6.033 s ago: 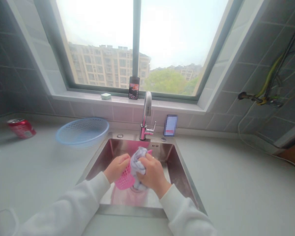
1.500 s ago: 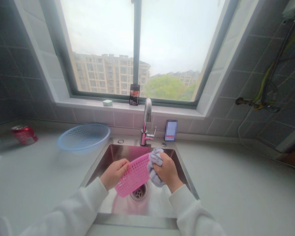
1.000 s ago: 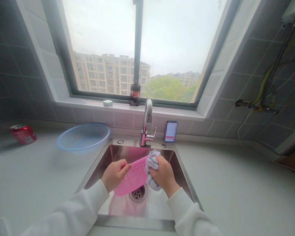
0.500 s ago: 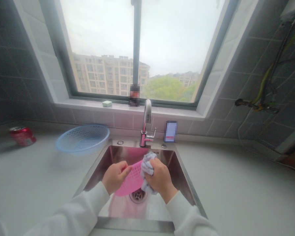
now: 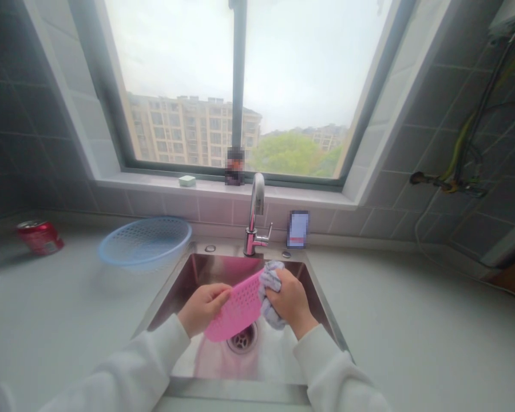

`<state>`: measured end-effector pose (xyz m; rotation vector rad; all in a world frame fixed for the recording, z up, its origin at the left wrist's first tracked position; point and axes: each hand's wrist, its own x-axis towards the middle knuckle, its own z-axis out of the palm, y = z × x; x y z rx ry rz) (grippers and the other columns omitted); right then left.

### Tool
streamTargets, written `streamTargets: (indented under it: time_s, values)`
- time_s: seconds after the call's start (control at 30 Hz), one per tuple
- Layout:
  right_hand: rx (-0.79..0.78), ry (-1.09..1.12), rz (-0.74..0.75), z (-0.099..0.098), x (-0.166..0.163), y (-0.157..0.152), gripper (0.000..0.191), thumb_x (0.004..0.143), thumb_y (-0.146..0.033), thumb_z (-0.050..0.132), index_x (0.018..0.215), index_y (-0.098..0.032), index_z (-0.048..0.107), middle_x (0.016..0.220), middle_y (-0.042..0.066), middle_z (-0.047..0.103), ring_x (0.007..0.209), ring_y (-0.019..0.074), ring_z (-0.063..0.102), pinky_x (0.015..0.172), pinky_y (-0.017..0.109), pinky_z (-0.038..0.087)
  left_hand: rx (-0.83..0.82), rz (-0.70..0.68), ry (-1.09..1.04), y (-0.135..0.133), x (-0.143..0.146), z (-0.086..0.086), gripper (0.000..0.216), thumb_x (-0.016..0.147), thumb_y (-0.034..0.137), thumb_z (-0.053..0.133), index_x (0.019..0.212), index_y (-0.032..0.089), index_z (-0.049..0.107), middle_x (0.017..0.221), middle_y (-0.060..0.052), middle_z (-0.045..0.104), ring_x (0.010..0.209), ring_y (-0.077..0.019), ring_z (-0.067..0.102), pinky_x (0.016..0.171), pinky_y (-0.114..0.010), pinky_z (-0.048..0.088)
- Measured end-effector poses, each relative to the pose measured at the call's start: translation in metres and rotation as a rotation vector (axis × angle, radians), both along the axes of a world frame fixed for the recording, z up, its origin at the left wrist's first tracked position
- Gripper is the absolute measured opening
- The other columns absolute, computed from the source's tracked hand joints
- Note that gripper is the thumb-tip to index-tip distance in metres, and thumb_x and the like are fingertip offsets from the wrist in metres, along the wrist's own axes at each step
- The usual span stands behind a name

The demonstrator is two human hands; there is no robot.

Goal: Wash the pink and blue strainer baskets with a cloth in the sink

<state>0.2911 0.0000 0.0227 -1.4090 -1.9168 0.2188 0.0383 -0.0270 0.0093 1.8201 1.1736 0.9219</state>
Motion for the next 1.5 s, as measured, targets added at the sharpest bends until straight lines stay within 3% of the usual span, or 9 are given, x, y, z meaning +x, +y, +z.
streamTargets:
  time_s: [0.2,0.37,0.43,0.57,0.67,0.9,1.13,1.37,1.5]
  values:
    - [0.042,0.007,0.045,0.002,-0.013,-0.011,0.008,0.073,-0.017,0.057,0.073,-0.024,0.054,0.078,0.002,0.059,0.072,0.0201,0.057,0.069,0.033,0.042,0.015,-0.021,0.046,-0.004,0.002,0.003,0.03,0.092,0.039,0.042,0.083,0.018,0.06,0.077,-0.002,0.063,0.073,-0.0187,0.056,0.067,-0.028,0.038]
    - [0.028,-0.023,0.363,0.002,-0.041,-0.037,0.013,0.07,-0.014,0.057,0.069,-0.024,0.049,0.075,-0.001,0.055,0.068,0.0164,0.053,0.062,0.028,0.037,0.024,0.047,0.111,-0.002,0.005,0.0,0.03,0.094,0.038,0.037,0.07,0.021,0.047,0.064,0.002,0.054,0.064,-0.017,0.051,0.061,-0.028,0.032]
    - [0.015,0.004,0.414,0.003,-0.04,-0.035,0.011,0.07,-0.014,0.056,0.07,-0.023,0.051,0.076,-0.001,0.057,0.069,0.0162,0.054,0.063,0.028,0.039,0.041,0.044,0.123,-0.001,0.003,-0.001,0.036,0.096,0.044,0.036,0.069,0.022,0.046,0.062,0.002,0.054,0.062,-0.017,0.052,0.06,-0.028,0.032]
    - [0.06,0.097,0.217,0.003,-0.016,-0.011,0.009,0.073,-0.015,0.052,0.073,-0.024,0.054,0.075,0.001,0.059,0.071,0.0185,0.056,0.067,0.03,0.042,0.028,0.057,0.125,-0.002,0.0,0.002,0.036,0.094,0.051,0.042,0.073,0.023,0.048,0.061,0.002,0.058,0.059,-0.0174,0.055,0.057,-0.027,0.032]
    - [0.062,0.071,0.104,0.005,-0.01,-0.01,0.01,0.072,-0.015,0.053,0.071,-0.024,0.052,0.073,0.001,0.058,0.068,0.0187,0.054,0.065,0.031,0.041,0.056,0.073,0.136,-0.004,0.0,0.003,0.035,0.094,0.05,0.043,0.073,0.023,0.048,0.062,0.001,0.059,0.06,-0.0175,0.056,0.058,-0.027,0.033]
    - [0.0,-0.048,0.376,0.01,-0.044,-0.045,0.013,0.072,-0.015,0.057,0.068,-0.024,0.048,0.075,0.0,0.055,0.067,0.0166,0.053,0.061,0.028,0.039,0.076,0.055,0.165,-0.004,-0.001,0.003,0.036,0.096,0.048,0.042,0.071,0.023,0.048,0.061,0.001,0.06,0.059,-0.0169,0.057,0.059,-0.027,0.035]
    - [0.022,0.042,0.063,0.001,0.0,-0.003,0.008,0.074,-0.019,0.054,0.076,-0.024,0.059,0.08,0.003,0.064,0.076,0.0218,0.061,0.073,0.035,0.047,0.022,0.016,0.047,-0.003,-0.001,0.002,0.038,0.094,0.051,0.043,0.073,0.021,0.052,0.063,0.0,0.06,0.059,-0.0168,0.055,0.057,-0.026,0.035]
    - [0.026,0.027,0.031,0.002,0.003,-0.002,0.009,0.074,-0.018,0.054,0.078,-0.024,0.06,0.082,0.003,0.065,0.078,0.0222,0.062,0.074,0.035,0.047,-0.012,-0.113,-0.023,-0.003,-0.003,0.002,0.038,0.094,0.043,0.044,0.098,0.015,0.069,0.087,-0.006,0.071,0.08,-0.0206,0.062,0.07,-0.029,0.043]
    - [0.044,0.032,0.086,0.008,-0.01,-0.014,0.009,0.073,-0.016,0.055,0.075,-0.024,0.057,0.079,0.002,0.063,0.075,0.0209,0.06,0.071,0.033,0.046,-0.005,0.01,0.116,-0.003,-0.001,0.004,0.026,0.093,0.031,0.04,0.083,0.018,0.06,0.074,-0.001,0.063,0.072,-0.0187,0.058,0.064,-0.028,0.037]
